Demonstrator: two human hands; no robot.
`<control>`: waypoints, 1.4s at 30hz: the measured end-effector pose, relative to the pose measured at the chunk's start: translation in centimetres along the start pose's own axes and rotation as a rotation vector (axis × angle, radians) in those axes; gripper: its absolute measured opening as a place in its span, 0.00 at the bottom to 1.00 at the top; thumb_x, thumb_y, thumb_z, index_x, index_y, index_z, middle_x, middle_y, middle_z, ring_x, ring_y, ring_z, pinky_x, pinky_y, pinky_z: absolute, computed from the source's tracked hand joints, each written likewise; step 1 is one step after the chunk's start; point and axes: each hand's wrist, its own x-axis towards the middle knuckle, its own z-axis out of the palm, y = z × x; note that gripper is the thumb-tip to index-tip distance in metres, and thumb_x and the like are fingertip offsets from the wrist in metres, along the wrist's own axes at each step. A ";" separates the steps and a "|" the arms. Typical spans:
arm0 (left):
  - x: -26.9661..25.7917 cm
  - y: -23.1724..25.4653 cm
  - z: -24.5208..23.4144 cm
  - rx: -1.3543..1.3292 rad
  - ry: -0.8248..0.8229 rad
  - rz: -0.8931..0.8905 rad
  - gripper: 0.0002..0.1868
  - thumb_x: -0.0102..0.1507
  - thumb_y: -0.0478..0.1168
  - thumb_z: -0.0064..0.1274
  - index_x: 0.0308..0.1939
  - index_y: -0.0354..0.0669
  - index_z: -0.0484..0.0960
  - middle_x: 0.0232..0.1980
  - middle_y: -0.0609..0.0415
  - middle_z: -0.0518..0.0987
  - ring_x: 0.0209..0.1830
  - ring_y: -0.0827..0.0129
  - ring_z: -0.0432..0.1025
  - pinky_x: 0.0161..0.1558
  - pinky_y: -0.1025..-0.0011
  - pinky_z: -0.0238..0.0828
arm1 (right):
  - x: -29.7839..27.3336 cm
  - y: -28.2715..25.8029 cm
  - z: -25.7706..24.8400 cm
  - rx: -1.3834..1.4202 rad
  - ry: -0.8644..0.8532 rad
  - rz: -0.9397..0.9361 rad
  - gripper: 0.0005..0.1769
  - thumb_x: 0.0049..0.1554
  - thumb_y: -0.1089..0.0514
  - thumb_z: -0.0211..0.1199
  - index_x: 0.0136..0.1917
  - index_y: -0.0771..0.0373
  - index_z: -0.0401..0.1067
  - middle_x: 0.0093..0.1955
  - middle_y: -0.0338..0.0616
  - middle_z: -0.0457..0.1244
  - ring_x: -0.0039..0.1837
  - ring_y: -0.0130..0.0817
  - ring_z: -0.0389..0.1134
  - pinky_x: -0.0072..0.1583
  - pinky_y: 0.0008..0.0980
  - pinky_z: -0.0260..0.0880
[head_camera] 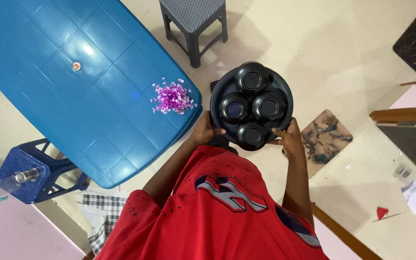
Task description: The person arranges several black bowls onto a large black tray on a blue table, then picks up the tray and a bouquet of flowers and carries them across the room.
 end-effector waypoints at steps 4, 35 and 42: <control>5.7 0.6 0.0 0.094 0.077 -0.153 0.42 0.49 0.42 0.75 0.59 0.28 0.68 0.50 0.41 0.78 0.52 0.56 0.73 0.55 0.61 0.71 | 7.7 -2.2 -0.9 -0.037 -0.062 0.032 0.33 0.54 0.71 0.60 0.70 0.64 0.52 0.62 0.56 0.62 0.58 0.46 0.72 0.47 0.47 0.80; 49.9 -2.7 -3.2 -0.363 0.938 -0.352 0.42 0.46 0.28 0.71 0.59 0.34 0.64 0.59 0.44 0.74 0.57 0.59 0.74 0.47 0.63 0.81 | 73.2 -23.5 13.6 -0.894 -0.854 0.076 0.25 0.54 0.69 0.66 0.62 0.70 0.59 0.53 0.55 0.66 0.50 0.39 0.74 0.47 0.36 0.83; 59.9 -11.2 -1.2 -0.454 1.200 -0.465 0.40 0.44 0.27 0.73 0.55 0.34 0.66 0.54 0.43 0.78 0.55 0.56 0.76 0.49 0.65 0.80 | 85.1 -19.9 21.2 -1.191 -0.993 -0.120 0.28 0.53 0.68 0.71 0.62 0.70 0.60 0.54 0.54 0.68 0.45 0.38 0.75 0.45 0.36 0.77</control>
